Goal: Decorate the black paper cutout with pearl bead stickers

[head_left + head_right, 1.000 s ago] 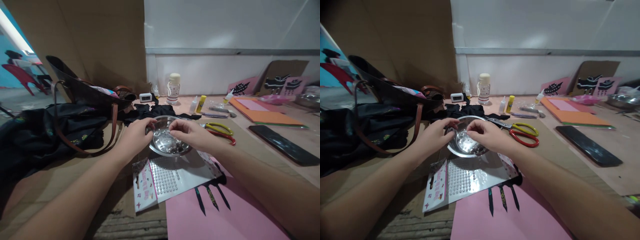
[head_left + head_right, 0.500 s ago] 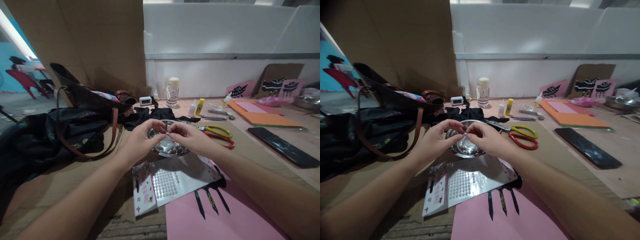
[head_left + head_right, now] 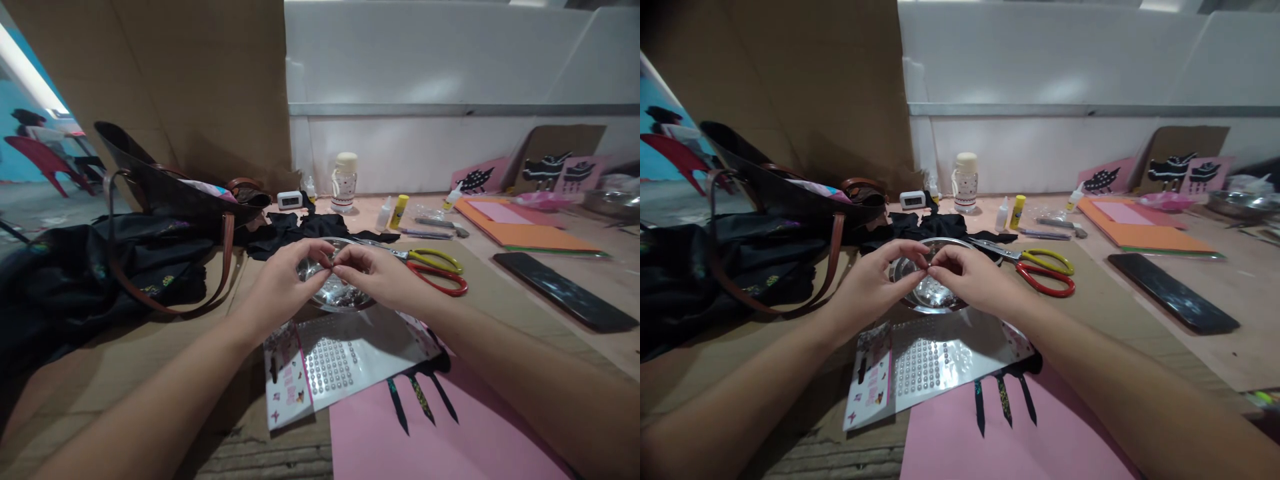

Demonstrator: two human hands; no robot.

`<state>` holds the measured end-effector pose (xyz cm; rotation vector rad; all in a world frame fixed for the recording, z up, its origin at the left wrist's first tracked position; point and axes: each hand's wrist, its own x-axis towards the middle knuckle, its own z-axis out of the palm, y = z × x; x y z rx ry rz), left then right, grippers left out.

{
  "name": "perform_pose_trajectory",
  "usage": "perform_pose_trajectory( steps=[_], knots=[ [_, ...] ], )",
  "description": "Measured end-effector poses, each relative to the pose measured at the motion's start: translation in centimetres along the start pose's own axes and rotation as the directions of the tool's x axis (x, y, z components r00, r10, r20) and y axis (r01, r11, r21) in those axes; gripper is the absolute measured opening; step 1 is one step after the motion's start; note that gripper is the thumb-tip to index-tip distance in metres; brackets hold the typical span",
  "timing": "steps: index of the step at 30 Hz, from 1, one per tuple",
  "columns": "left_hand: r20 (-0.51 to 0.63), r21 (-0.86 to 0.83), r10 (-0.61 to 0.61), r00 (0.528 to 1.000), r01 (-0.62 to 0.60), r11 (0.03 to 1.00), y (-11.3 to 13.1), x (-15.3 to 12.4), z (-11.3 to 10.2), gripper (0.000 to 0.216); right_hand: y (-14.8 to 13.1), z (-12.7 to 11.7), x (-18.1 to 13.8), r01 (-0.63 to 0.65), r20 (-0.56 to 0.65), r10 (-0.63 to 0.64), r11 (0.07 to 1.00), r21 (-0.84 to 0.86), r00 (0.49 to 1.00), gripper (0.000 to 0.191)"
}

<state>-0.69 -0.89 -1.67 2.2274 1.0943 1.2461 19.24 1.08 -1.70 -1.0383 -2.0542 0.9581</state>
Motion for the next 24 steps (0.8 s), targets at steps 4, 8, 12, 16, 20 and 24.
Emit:
perform_pose_trajectory(
  steps=[4,8,12,16,20,24],
  knots=[
    [0.012,-0.096,-0.105,0.994,0.106,0.99,-0.11,-0.01,0.15,0.024,-0.14,-0.09,0.01,-0.006,0.016,0.005,1.0,0.019,1.0,0.014],
    [0.036,-0.201,-0.193,0.98,0.197,0.96,-0.46,0.09,0.22,0.024,-0.54,-0.17,0.0,-0.028,0.046,0.021,0.988,0.151,0.999,0.012],
    [0.058,-0.3,-0.233,0.971,0.239,0.924,-0.62,0.22,0.31,0.024,-0.78,-0.14,0.01,-0.054,0.051,0.044,0.977,0.207,0.998,0.011],
    [0.077,-0.337,-0.241,0.968,0.252,0.907,-0.6,0.2,0.35,0.026,-0.62,-0.12,0.07,-0.053,0.052,0.043,0.973,0.224,0.998,0.011],
    [0.082,-0.313,-0.239,0.968,0.252,0.916,-0.66,0.08,0.36,0.03,-0.29,-0.14,0.13,-0.039,0.046,0.029,0.973,0.229,0.999,0.01],
    [0.077,-0.291,-0.24,0.968,0.252,0.923,-0.65,0.03,0.37,0.032,-0.22,-0.2,0.06,-0.043,0.054,0.033,0.978,0.202,0.998,0.011]
  ],
)
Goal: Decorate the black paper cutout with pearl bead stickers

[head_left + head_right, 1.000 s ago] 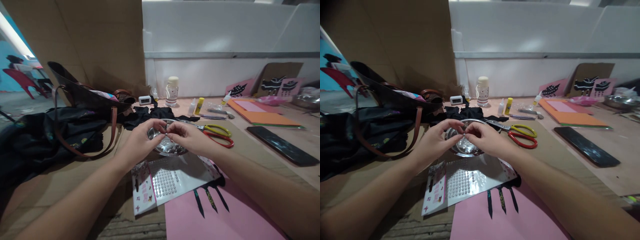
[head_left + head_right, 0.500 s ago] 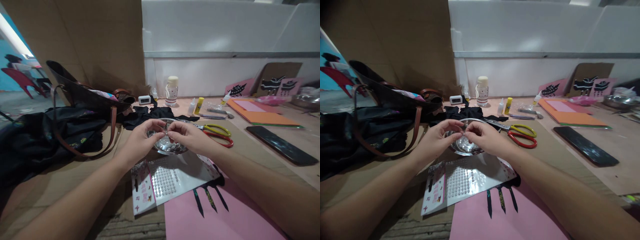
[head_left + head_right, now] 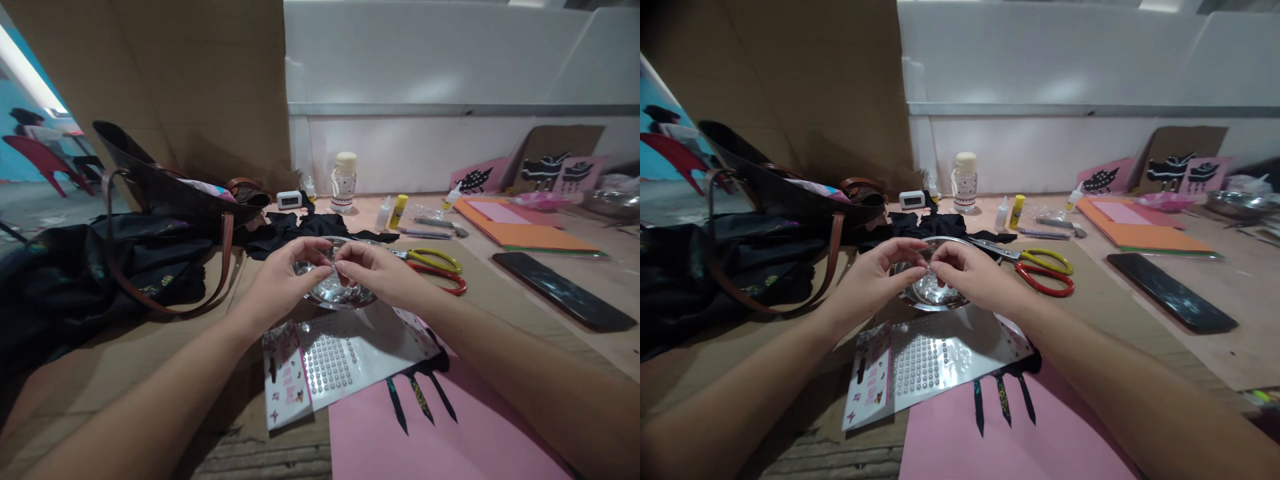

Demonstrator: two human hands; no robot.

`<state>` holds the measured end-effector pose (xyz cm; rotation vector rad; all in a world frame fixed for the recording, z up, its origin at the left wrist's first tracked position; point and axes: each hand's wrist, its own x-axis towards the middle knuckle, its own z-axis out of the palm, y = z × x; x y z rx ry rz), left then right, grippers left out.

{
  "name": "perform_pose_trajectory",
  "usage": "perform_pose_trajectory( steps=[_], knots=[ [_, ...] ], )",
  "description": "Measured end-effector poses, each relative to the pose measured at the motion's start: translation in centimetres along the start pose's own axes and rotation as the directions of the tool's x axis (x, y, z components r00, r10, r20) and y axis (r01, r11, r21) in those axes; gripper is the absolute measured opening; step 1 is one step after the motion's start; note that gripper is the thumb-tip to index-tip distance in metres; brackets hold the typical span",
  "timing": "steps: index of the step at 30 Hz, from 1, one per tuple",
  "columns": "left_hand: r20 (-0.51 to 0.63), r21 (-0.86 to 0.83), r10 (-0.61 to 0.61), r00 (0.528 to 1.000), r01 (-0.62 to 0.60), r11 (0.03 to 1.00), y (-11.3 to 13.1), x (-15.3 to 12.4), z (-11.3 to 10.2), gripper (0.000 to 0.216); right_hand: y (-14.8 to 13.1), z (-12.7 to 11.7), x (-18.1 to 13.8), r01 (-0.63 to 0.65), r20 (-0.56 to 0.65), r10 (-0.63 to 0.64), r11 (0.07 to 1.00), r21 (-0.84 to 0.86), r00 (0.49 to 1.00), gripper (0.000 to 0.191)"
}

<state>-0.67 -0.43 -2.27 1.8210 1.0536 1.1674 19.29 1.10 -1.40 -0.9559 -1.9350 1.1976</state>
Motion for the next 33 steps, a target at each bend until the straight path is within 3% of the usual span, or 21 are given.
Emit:
perform_pose_trajectory(
  steps=[8,11,14,18,25,33],
  knots=[
    [-0.024,0.065,0.049,0.999,-0.047,0.997,0.1,-0.1,-0.1,0.03,-0.1,0.0,0.0,-0.021,-0.017,0.021,0.999,-0.026,1.0,0.013],
    [-0.023,0.212,0.188,0.982,-0.179,0.961,0.3,-0.2,-0.2,0.029,0.0,0.0,0.0,-0.033,-0.025,0.032,0.999,-0.023,0.999,0.015],
    [0.035,0.409,0.387,0.921,-0.366,0.835,0.3,-0.2,-0.2,0.021,0.1,-0.1,0.0,-0.023,-0.024,0.024,1.0,0.009,0.999,0.016],
    [0.046,0.52,0.476,0.878,-0.428,0.739,0.2,-0.2,-0.4,0.009,-0.1,0.0,0.0,-0.021,-0.012,0.021,0.999,0.028,1.0,0.016],
    [0.062,0.556,0.463,0.884,-0.415,0.72,0.1,0.0,-0.4,0.003,-0.6,0.2,0.0,-0.039,0.002,0.039,0.999,0.022,0.999,0.016],
    [0.028,0.384,0.163,0.986,-0.161,0.909,1.3,-0.1,-0.7,0.011,0.4,-0.2,0.2,-0.002,-0.065,-0.003,0.997,-0.081,0.998,0.012]
  ],
)
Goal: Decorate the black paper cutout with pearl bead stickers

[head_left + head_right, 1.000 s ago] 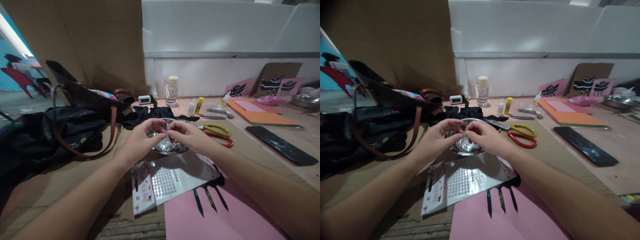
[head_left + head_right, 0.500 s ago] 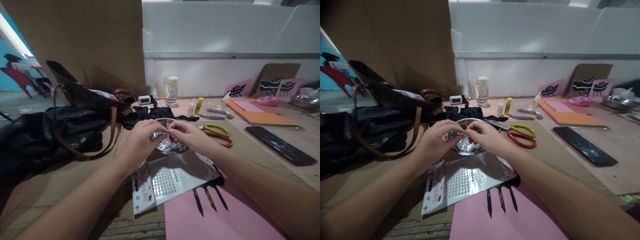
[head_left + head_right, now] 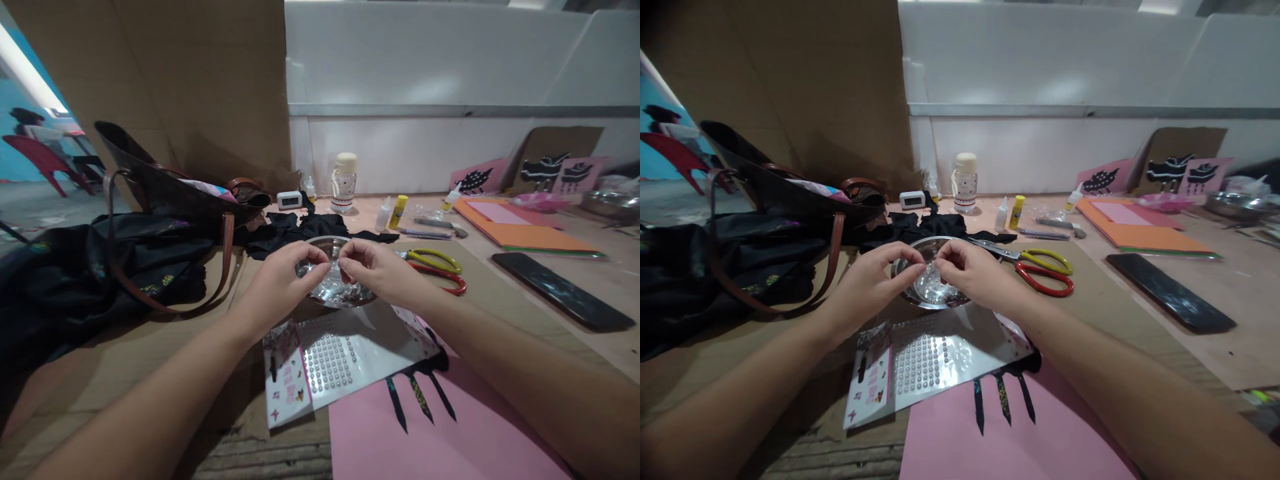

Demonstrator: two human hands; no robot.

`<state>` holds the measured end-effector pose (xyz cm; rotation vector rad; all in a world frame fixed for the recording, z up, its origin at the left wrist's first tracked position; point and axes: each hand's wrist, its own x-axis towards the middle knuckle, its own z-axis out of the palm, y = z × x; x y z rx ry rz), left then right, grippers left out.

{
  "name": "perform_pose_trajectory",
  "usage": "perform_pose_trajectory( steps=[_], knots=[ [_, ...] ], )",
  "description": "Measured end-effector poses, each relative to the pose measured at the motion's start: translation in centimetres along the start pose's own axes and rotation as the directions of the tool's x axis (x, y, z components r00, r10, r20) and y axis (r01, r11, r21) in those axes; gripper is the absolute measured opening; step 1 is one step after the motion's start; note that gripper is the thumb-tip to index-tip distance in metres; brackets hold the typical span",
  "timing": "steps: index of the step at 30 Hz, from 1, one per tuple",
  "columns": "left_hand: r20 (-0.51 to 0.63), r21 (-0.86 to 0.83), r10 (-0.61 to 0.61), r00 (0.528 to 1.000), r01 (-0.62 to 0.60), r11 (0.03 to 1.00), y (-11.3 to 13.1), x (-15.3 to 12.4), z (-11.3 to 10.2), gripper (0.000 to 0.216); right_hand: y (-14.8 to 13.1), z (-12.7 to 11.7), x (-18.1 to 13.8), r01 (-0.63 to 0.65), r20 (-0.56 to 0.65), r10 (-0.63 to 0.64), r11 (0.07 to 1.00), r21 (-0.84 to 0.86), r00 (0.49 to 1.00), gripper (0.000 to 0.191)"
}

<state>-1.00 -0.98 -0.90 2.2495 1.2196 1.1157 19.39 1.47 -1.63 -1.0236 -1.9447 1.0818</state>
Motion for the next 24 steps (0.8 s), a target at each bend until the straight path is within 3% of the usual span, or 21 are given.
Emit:
perform_pose_trajectory(
  steps=[4,8,12,17,20,24],
  knots=[
    [0.022,-0.157,-0.149,0.989,0.151,0.976,-0.5,0.0,0.1,0.019,0.2,-0.6,0.2,0.012,-0.081,-0.02,0.995,-0.096,0.997,0.013],
    [0.058,-0.332,-0.206,0.977,0.214,0.919,-1.1,0.0,0.5,0.025,0.2,-1.1,0.2,0.006,-0.13,-0.034,0.977,-0.212,0.991,0.012],
    [0.088,-0.394,-0.254,0.963,0.268,0.879,-0.9,0.1,0.8,0.025,0.2,-0.9,0.1,0.151,-0.089,-0.196,0.918,-0.367,0.977,0.029],
    [0.119,-0.479,-0.254,0.96,0.28,0.832,-0.9,0.1,1.0,0.025,-0.5,-0.3,-0.4,0.129,-0.18,-0.196,0.935,-0.33,0.964,0.012],
    [0.126,-0.499,-0.229,0.965,0.261,0.826,-1.1,0.1,1.1,0.025,-1.0,0.1,-0.9,0.17,-0.144,-0.226,0.93,-0.327,0.963,0.018],
    [0.135,-0.493,-0.22,0.966,0.258,0.831,-1.0,0.0,1.2,0.024,-1.2,0.4,-1.3,0.232,-0.13,-0.302,0.893,-0.386,0.944,0.009]
  ],
)
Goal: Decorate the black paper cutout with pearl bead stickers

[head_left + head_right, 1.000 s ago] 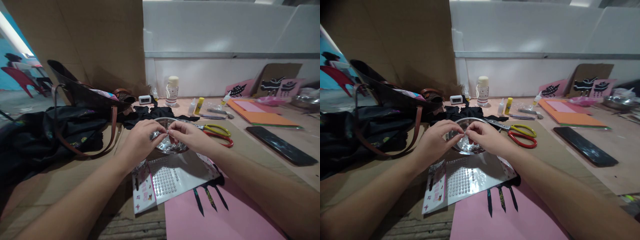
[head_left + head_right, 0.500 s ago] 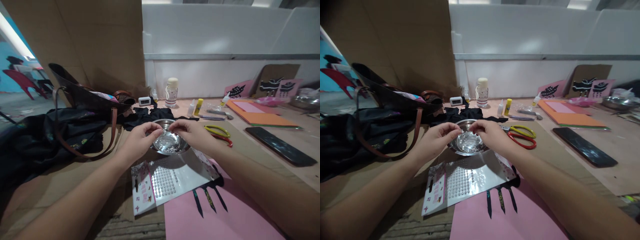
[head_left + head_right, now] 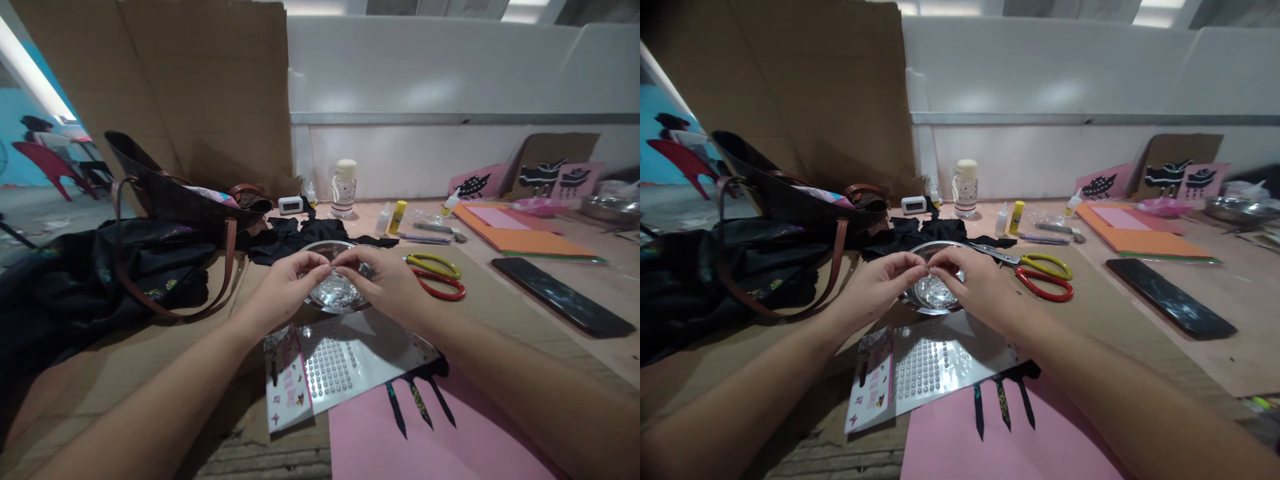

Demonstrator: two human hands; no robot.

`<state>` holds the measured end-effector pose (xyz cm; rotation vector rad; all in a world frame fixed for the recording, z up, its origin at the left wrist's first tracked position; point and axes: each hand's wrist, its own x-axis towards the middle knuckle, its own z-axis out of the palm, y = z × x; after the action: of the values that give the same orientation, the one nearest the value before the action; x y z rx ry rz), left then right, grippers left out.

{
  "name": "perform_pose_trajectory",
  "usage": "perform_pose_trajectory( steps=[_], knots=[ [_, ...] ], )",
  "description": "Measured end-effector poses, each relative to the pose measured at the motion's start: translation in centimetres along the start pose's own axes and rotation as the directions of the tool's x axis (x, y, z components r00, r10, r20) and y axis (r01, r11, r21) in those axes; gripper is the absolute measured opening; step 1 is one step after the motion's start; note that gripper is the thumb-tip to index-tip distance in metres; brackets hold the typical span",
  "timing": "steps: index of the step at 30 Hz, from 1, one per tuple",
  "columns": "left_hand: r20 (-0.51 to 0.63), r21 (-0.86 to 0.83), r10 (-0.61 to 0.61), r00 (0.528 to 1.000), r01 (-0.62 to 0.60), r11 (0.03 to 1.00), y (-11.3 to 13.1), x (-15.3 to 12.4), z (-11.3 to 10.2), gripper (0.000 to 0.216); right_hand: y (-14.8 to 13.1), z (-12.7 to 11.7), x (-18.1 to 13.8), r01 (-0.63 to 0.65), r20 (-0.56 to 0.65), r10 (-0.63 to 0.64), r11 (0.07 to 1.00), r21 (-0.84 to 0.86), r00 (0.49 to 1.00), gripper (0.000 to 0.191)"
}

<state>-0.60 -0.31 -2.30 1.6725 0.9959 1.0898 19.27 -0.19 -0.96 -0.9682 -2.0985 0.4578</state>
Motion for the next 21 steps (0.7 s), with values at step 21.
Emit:
perform_pose_trajectory(
  steps=[21],
  knots=[
    [-0.022,-0.034,-0.005,1.0,0.005,0.999,0.0,0.1,0.0,0.028,0.6,-0.2,0.6,-0.088,0.0,0.088,0.996,-0.01,0.996,0.015]
  ],
)
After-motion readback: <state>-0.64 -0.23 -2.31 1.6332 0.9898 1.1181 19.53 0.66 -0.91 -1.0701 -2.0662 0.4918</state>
